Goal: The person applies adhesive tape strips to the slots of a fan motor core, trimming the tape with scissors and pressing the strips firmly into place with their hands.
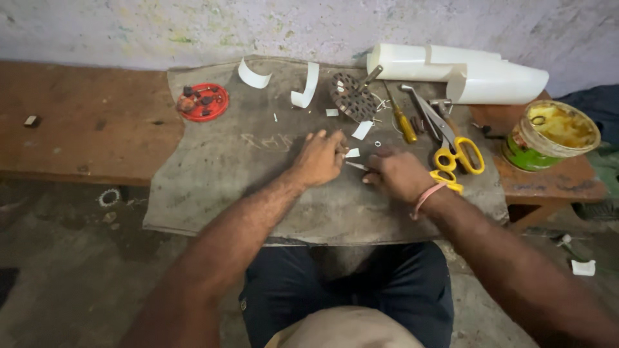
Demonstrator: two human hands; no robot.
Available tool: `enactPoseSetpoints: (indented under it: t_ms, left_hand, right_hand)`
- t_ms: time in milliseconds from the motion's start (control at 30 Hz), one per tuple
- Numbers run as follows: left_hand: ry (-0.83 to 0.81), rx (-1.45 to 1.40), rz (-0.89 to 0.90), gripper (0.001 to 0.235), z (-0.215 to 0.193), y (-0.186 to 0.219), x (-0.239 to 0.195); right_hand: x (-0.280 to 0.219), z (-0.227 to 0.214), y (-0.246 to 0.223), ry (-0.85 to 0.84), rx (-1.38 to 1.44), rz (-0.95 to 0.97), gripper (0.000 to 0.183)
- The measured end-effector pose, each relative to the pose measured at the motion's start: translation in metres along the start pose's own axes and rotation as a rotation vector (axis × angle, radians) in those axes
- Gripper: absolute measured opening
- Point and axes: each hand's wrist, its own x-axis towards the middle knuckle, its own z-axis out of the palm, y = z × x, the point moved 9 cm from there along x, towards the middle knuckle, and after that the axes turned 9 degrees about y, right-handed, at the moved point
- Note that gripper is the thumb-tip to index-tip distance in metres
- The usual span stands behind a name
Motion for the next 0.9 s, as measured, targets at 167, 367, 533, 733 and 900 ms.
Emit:
enactPoseSetpoints:
  t_ms: [167, 367, 533, 733, 900]
  left_hand:
    - [0.084, 0.046, -0.068, 0.03, 0.007, -0.002, 0.002]
    - [0.164, 0.049, -0.146, 0.058, 0.018, -0.011, 0.001]
    - [0.187, 0.101, -0.263, 0.092, 0.024, -0.006, 0.005]
    - [0.218, 0.191, -0.047, 0.099, 0.017, 0.026, 0.002]
    - [0.184, 0.138, -0.004, 0.103, 0.013, 0.032, 0.0]
  right_hand:
    - [-0.002, 0.0, -0.002, -0.045, -0.069, 0.033, 0.029]
    - [0.002, -0.03, 0.01, 0.116, -0.06, 0.053, 0.024]
    - [0.012, -0.041, 0.028, 0.292, 0.061, 0.212, 0.016]
    - [0.021, 0.001, 0.044, 0.175, 0.056, 0.362, 0.018]
    - [0.037, 0.014, 0.054, 0.197, 0.224, 0.261, 0.021]
